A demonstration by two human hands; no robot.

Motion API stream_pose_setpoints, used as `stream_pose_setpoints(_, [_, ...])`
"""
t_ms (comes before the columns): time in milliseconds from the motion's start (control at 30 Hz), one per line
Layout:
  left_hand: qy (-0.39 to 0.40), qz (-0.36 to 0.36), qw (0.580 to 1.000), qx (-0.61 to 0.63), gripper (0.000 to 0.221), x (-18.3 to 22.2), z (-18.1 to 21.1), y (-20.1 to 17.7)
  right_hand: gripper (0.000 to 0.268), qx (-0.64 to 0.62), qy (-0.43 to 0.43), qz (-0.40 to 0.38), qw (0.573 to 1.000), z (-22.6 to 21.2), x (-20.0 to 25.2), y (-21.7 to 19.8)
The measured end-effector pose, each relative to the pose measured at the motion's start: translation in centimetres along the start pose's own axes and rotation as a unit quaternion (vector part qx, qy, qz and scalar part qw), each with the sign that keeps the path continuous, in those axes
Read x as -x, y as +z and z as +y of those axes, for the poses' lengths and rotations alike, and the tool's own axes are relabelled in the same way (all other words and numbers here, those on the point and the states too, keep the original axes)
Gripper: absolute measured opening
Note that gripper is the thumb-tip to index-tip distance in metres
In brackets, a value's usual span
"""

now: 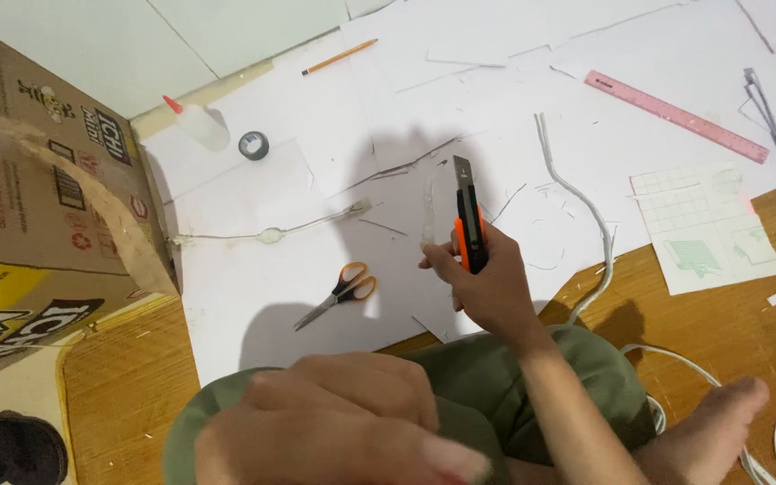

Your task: Cutting and stripping the white plastic casing of an LED strip using a utility knife and pliers on a floor-based workspace.

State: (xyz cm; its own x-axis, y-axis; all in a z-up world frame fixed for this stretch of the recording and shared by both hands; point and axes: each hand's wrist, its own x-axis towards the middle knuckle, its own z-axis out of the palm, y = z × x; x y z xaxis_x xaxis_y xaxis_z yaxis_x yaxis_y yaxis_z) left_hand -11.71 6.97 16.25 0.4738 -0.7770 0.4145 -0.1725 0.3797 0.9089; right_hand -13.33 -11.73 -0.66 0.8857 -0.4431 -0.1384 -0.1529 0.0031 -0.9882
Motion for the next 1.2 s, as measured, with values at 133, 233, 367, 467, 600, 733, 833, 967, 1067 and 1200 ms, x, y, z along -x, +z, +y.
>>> stream_pose_setpoints(133, [0.073,0.043,0.996,0.023,0.010,1.5,-1.0,0.0,0.026,-0.049,0.016,0.020,0.998,-2.0,0.3,1.2])
stream_pose_setpoints(233, [0.108,0.128,0.986,-0.019,0.014,2.1,-0.4,0.0,0.031,-0.042,0.037,0.025,0.998,-3.7,0.1,2.5])
stream_pose_setpoints(367, [0.093,0.125,0.987,-0.029,0.021,3.0,0.2,-1.3,0.025,-0.007,-0.003,0.010,1.000,-5.6,-0.2,4.3])
stream_pose_setpoints(467, [0.131,0.244,0.961,0.025,0.049,2.9,-1.2,-1.2,0.027,0.039,-0.020,0.005,0.999,-6.3,-1.0,4.8])
stream_pose_setpoints(600, [0.051,0.364,0.922,0.121,0.065,0.2,-4.7,-4.7,0.027,0.019,0.016,0.012,1.000,-6.2,-2.9,4.4])
stream_pose_setpoints(733, [-0.093,0.408,0.903,-0.093,0.033,-0.3,-15.8,-11.5,0.030,0.036,0.006,-0.008,0.999,-4.5,-5.2,5.1])
stream_pose_setpoints(833, [-0.342,0.367,0.865,0.003,0.054,0.3,-21.0,-13.6,0.027,0.037,0.013,-0.064,0.997,-2.1,-6.6,5.6])
stream_pose_setpoints(967, [-0.306,0.276,0.909,0.063,0.037,1.5,-21.4,-13.8,0.019,-0.013,0.106,-0.128,0.986,-0.9,-7.4,7.1])
stream_pose_setpoints(1067, [-0.268,0.259,0.924,0.089,0.029,1.3,-21.7,-14.8,0.018,-0.001,0.143,-0.136,0.980,-0.6,-7.4,8.1])
stream_pose_setpoints(1200, [-0.212,0.280,0.932,0.092,0.021,1.9,-21.9,-15.9,0.026,0.040,0.118,-0.152,0.980,0.0,-6.5,8.6])
